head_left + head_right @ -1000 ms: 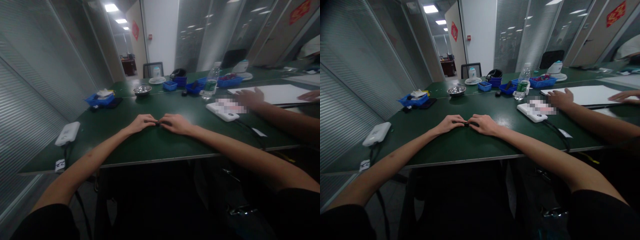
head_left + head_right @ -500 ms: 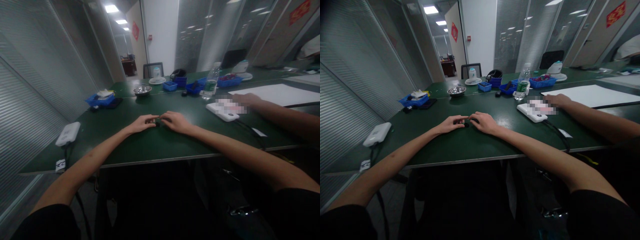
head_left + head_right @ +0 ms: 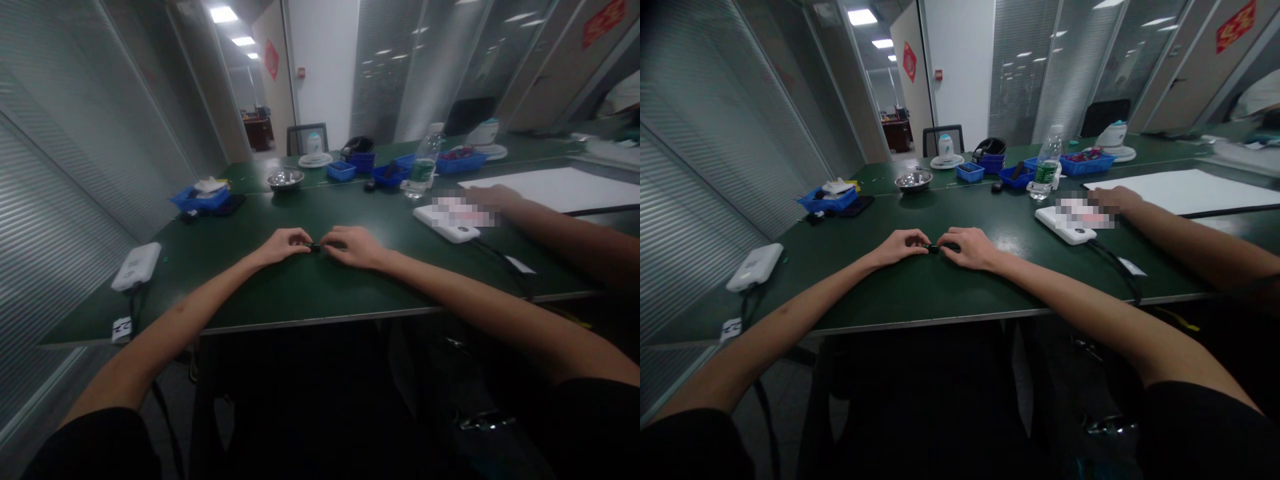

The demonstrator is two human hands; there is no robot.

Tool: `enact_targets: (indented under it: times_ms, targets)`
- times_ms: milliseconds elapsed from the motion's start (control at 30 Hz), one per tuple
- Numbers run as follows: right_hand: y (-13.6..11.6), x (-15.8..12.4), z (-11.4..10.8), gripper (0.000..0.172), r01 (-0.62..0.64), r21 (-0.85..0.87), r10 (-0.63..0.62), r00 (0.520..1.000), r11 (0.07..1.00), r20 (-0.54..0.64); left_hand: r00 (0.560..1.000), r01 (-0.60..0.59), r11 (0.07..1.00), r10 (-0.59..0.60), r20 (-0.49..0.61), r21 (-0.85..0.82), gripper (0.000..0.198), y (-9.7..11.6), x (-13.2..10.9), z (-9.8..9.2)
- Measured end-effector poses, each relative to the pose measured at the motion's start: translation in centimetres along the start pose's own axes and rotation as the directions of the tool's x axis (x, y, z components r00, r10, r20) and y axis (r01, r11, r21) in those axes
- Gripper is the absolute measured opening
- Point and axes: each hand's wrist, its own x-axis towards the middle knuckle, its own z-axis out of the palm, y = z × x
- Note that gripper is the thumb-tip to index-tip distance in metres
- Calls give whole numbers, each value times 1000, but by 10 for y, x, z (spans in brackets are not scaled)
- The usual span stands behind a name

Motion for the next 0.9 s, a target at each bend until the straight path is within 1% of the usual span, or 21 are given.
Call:
enact_targets:
  times_ms: [133,267,433,567,733,900]
  targets:
    - [3,2,3,31,31,-44,-29,999,999,43,1000,-5,998,4,-7,-69,32,1,0,1]
    - [5,3,5,32,60,-41,-58,997,997,51,1000,-28,991,29,1,-134,30,-3,0,1]
    - [4,4,8,33,52,-79,-50,998,995,36,999,-36,994,36,-1,-102,33,-3,-1,1]
    - [3,5,9,35,67,-98,-63,997,993,45,998,-67,995,68,1,-75,32,-2,-1,2]
    - [-1,5,7,33,2,-59,-1,1000,998,7,997,-61,997,62,35,-36,41,-1,1,1]
    - [1,4,3,30,-117,-92,118,993,989,9,992,-93,995,90,85,38,43,2,1,-3]
